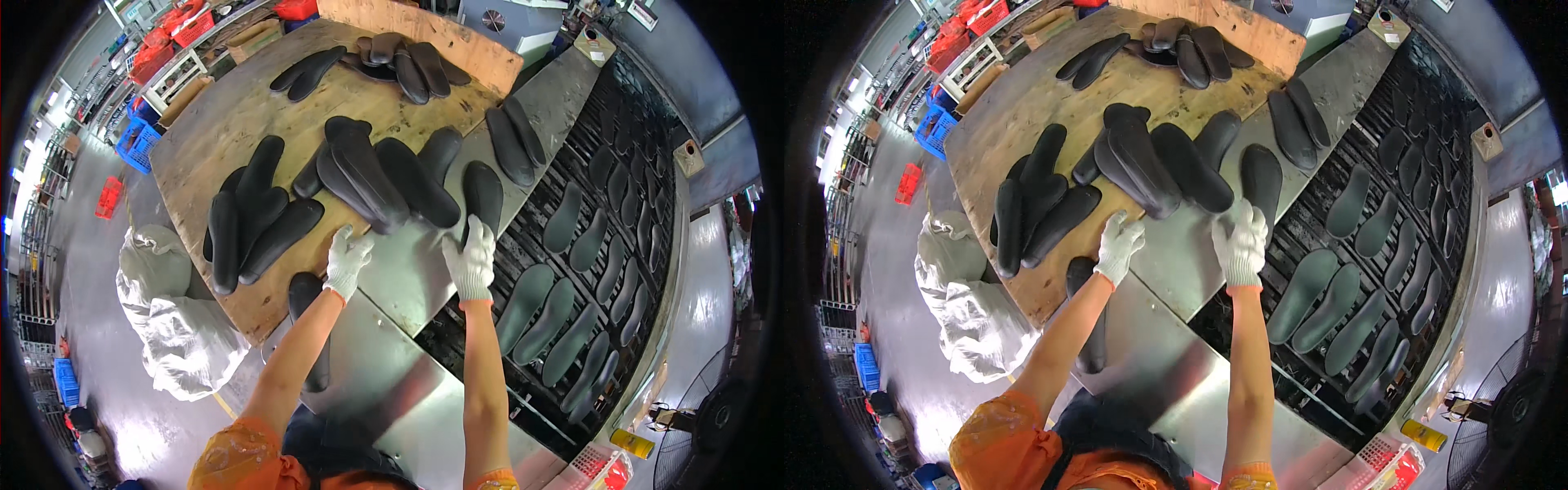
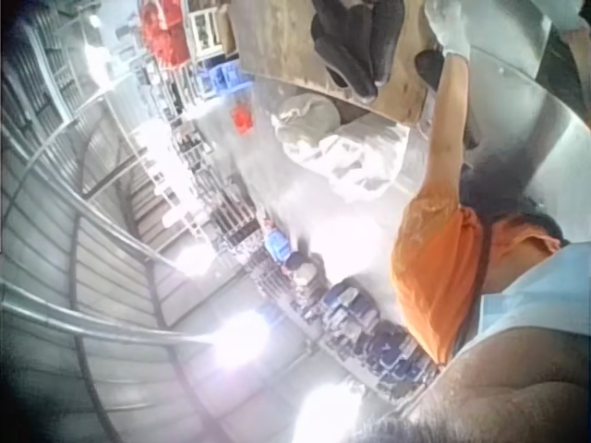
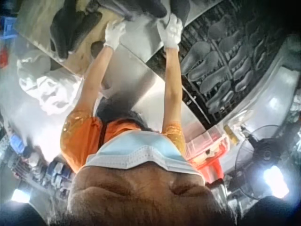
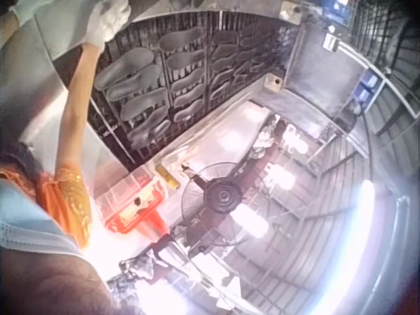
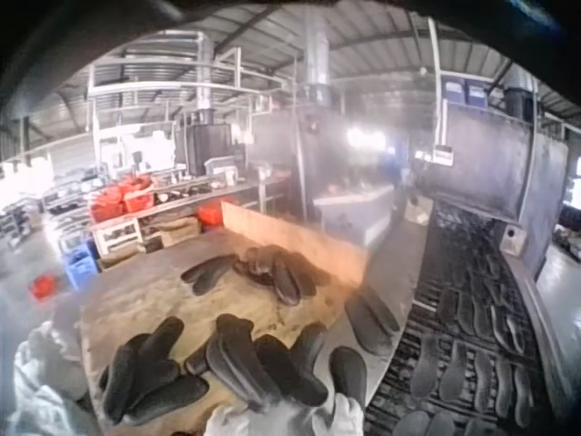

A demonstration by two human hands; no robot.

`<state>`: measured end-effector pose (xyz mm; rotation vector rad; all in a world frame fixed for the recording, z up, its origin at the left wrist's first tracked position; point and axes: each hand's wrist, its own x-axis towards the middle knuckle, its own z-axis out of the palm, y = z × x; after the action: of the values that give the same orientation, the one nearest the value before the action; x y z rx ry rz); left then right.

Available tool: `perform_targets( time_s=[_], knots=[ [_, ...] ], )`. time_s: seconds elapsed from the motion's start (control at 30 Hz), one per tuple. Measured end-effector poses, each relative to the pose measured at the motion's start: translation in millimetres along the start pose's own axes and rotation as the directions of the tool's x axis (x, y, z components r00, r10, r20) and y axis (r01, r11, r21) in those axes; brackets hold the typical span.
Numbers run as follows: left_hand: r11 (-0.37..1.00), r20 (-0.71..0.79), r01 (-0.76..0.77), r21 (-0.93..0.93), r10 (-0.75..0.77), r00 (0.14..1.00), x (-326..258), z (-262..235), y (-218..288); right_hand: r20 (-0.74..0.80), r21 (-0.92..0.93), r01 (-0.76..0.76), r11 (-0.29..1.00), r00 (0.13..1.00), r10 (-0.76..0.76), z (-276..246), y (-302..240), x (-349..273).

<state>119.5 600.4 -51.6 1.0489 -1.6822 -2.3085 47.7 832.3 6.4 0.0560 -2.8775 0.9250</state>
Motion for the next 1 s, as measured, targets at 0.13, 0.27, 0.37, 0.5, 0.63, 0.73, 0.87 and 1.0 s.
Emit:
perform_targets(
  time_s=[0.13,0.27,0.37,0.5,0.63,0.73,0.87,1.0],
  knots=[
    [0.968,-0.011,0.085,-0.237,-0.09,0.996,36.1,3.6,20.6,0.164,0.032,-0.119,0.992,0.98,0.112,24.3,-37.6,58.5],
    [0.956,0.073,0.142,-0.257,-0.128,0.989,57.7,2.9,30.0,0.456,0.039,-0.145,0.989,0.883,0.111,42.4,-35.1,96.5],
    [0.958,0.084,0.153,-0.242,-0.137,0.987,60.3,-5.0,30.8,0.23,-0.08,0.206,0.975,0.956,-0.183,48.3,-71.2,84.0],
    [0.952,0.087,0.124,-0.279,-0.104,0.991,57.7,-7.9,28.9,0.453,-0.332,0.248,0.91,0.888,-0.076,57.1,-132.9,78.0],
    [0.912,0.218,0.174,-0.371,-0.097,0.971,57.0,-9.1,29.6,0.384,-0.586,0.312,0.748,0.92,-0.083,72.8,-168.9,44.2],
    [0.908,0.244,0.189,-0.373,-0.1,0.964,57.9,-16.4,19.4,0.174,-0.727,0.248,0.64,0.969,-0.177,106.4,-158.8,24.8],
    [0.986,0.191,0.029,-0.166,0.003,0.982,53.3,-43.4,-2.1,0.229,-0.499,0.313,0.808,0.947,-0.225,90.3,-169.8,10.9],
    [0.993,0.349,-0.041,0.111,0.0,0.937,10.5,-51.4,38.9,0.312,-0.398,0.076,0.914,0.948,0.057,62.3,-147.9,15.9]
  ],
)
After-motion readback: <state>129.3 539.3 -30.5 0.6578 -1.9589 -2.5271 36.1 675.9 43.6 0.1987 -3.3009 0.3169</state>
